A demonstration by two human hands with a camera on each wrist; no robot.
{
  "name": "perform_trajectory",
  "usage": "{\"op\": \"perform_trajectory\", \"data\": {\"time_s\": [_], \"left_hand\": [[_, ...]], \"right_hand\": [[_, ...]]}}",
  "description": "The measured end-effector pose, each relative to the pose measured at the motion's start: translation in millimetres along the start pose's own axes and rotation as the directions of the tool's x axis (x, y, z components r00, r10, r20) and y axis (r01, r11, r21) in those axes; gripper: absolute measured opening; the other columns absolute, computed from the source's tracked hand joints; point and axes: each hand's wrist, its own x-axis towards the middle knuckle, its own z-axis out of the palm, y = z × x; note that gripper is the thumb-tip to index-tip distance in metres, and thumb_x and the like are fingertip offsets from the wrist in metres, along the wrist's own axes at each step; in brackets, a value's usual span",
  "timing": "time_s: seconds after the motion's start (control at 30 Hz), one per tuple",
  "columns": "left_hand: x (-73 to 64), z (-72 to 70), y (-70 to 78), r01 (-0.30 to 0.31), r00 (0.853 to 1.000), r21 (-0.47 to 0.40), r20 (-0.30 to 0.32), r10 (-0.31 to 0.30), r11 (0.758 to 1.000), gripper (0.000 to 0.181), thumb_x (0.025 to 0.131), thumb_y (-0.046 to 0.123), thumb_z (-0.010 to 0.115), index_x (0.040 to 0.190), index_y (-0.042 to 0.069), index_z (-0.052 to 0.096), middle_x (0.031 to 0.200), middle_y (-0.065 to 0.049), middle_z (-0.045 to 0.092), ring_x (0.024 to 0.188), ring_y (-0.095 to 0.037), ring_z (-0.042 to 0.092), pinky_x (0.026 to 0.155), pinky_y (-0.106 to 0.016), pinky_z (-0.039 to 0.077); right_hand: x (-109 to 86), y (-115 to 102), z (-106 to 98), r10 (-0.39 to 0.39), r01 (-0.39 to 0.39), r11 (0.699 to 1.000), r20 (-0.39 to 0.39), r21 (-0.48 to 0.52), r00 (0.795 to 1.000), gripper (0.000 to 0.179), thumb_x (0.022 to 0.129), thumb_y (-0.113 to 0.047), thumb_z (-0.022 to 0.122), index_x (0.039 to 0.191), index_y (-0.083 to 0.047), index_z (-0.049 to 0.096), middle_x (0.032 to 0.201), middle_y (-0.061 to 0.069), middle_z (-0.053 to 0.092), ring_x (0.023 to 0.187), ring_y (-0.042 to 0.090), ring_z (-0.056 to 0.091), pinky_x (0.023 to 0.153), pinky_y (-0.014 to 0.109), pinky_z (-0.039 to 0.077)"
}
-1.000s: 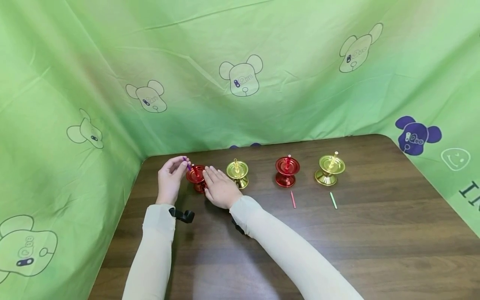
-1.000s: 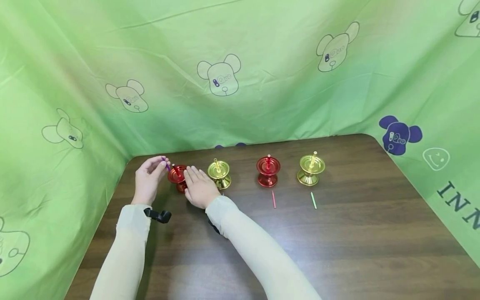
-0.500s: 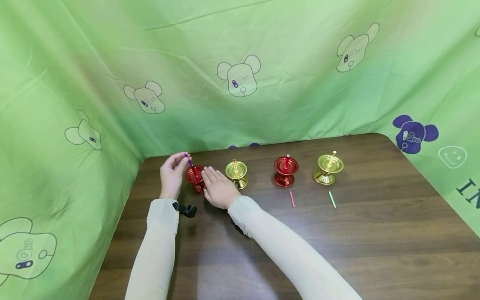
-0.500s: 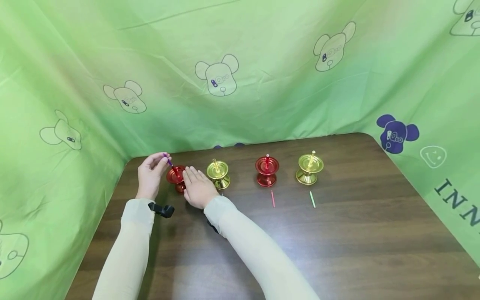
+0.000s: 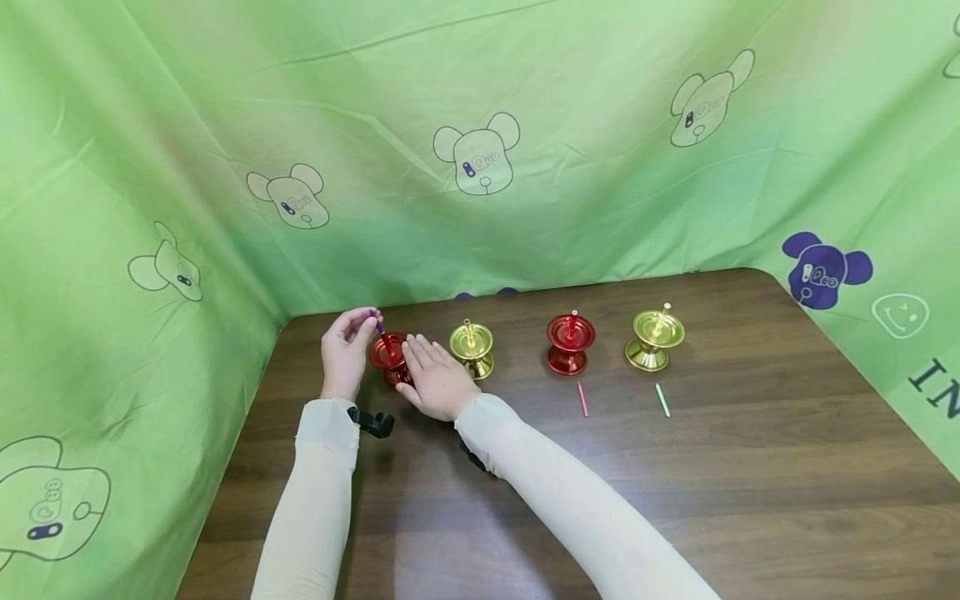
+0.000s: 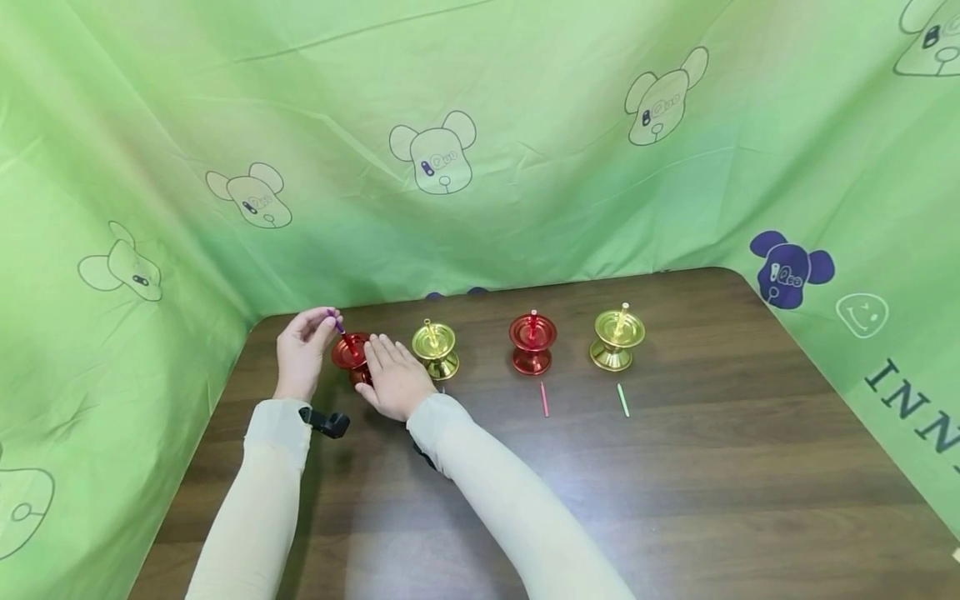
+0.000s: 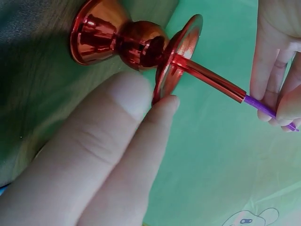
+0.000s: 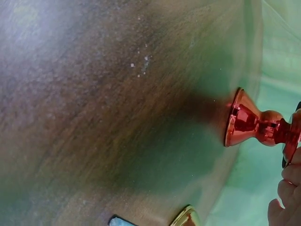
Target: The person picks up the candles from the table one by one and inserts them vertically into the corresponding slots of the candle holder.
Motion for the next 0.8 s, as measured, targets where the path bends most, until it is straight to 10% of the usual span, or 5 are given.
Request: {"op": "perform_trajectory", "data": {"time_s": [0.27,0.8], "left_hand": [[-4.6,3.6,3.5,-0.06,0.998,0.012,-0.006,0.06,0.998,0.023,0.098,-0.007,0.059,0.116,-0.021,0.061,0.116,-0.042,0.059,0.094,-0.008,0.067,0.092,-0.022,0.054],[0.3,8.1,-15.8,-0.136,0.987,0.193,-0.055,0.149,0.972,0.021,0.099,-0.002,0.06,0.113,-0.018,0.065,0.11,-0.034,0.066,0.092,-0.007,0.064,0.086,-0.014,0.051]], "right_hand": [[1.1,1,2,0.004,-0.004,1.0,0.013,-0.003,1.0,0.076,0.107,-0.056,0.033,0.161,-0.004,0.022,0.168,0.012,0.019,0.155,0.024,0.014,0.125,0.036,0.013],[0.2,1,2,-0.006,0.006,1.0,0.012,0.01,1.0,0.076,0.107,-0.055,0.034,0.161,-0.004,0.022,0.168,0.013,0.02,0.155,0.025,0.015,0.125,0.036,0.014]]}}
